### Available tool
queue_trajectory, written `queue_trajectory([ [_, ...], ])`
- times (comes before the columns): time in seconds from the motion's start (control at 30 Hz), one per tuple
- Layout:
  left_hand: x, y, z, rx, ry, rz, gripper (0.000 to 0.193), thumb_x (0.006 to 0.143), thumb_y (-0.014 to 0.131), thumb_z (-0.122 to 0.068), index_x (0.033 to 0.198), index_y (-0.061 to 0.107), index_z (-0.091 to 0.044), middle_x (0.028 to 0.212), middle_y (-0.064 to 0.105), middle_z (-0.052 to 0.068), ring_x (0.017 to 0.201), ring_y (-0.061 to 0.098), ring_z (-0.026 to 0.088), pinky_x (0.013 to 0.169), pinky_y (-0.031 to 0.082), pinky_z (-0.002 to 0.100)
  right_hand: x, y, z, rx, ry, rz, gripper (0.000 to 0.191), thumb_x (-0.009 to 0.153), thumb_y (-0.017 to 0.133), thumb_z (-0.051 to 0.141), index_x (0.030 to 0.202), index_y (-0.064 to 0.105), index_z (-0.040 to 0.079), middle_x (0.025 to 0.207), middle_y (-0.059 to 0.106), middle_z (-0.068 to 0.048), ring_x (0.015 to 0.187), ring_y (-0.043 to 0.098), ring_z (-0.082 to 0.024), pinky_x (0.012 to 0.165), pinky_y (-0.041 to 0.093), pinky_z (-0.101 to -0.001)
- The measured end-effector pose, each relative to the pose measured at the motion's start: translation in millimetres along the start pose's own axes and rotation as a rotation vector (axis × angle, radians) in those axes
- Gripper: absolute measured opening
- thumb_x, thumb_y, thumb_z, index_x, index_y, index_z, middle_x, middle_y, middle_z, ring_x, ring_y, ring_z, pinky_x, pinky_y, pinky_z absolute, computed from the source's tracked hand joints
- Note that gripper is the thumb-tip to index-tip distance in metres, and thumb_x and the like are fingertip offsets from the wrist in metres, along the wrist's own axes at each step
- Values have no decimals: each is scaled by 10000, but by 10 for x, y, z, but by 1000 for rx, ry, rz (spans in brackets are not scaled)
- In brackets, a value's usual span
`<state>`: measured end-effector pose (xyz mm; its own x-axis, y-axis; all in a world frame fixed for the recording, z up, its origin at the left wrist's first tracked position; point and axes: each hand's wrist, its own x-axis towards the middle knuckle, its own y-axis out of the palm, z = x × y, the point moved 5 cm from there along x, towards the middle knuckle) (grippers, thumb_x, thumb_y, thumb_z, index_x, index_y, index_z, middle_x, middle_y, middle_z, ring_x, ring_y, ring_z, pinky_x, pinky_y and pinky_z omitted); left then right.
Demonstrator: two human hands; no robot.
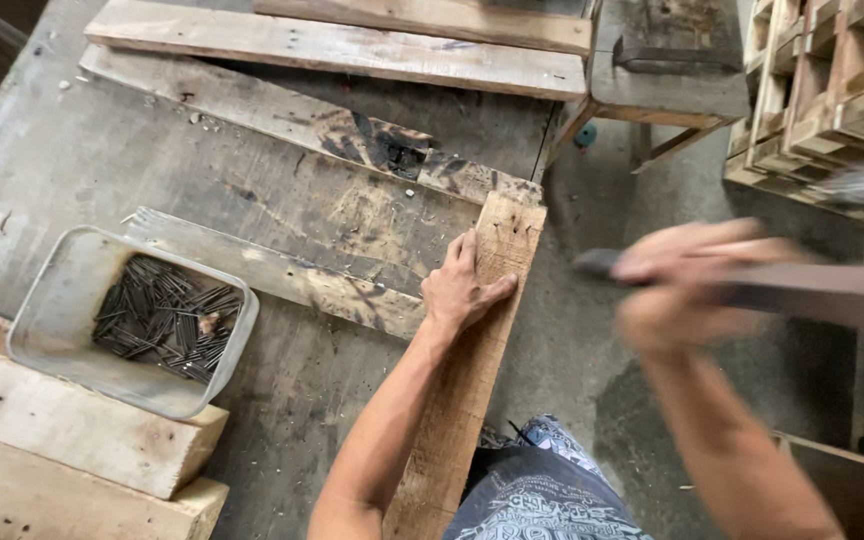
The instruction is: The person uses a hammer to drive nails into a wooden plank on a workbench. They repeatedly position the plank, place nails, and strike them until flush. The person occasionally repositions the plank and continues hammering along its length.
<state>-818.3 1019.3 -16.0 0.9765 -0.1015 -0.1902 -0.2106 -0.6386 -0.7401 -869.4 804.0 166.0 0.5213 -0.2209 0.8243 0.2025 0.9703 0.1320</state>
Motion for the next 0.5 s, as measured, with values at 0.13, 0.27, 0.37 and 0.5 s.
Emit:
queue_trajectory([
  [0.13,-33,-79,-42,-14,25,-70,1038,733,731,-727,1532,359,-180,1493,509,88,928,714,462,764,579,562,-859,83,-651,-966,663,774,374,988,671,346,1054,564,-6,711,621,-171,617,643,-317,532,507,-447],
  [0.27,-33,-115,-75,-42,13,-31,1013,739,712,-708,1527,359,-179,1494,530,90,930,713,473,784,574,578,-686,-172,-502,-809,736,587,389,974,664,392,1030,578,16,704,632,-143,587,652,-265,524,507,-424],
  [0.37,-19,-114,-79,-6,15,-48,1003,724,737,-702,1514,384,-196,1476,538,99,964,699,484,809,564,587,-162,-392,-170,-580,577,339,239,1112,600,316,1062,545,89,762,592,-22,604,600,-94,502,515,-259],
  [0.5,-6,-53,-32,-23,31,-47,1003,735,732,-700,1519,372,-188,1473,535,109,948,705,481,791,568,585,68,-473,11,36,190,-18,168,1172,593,250,1107,562,99,826,611,-48,620,605,-137,553,528,-267],
])
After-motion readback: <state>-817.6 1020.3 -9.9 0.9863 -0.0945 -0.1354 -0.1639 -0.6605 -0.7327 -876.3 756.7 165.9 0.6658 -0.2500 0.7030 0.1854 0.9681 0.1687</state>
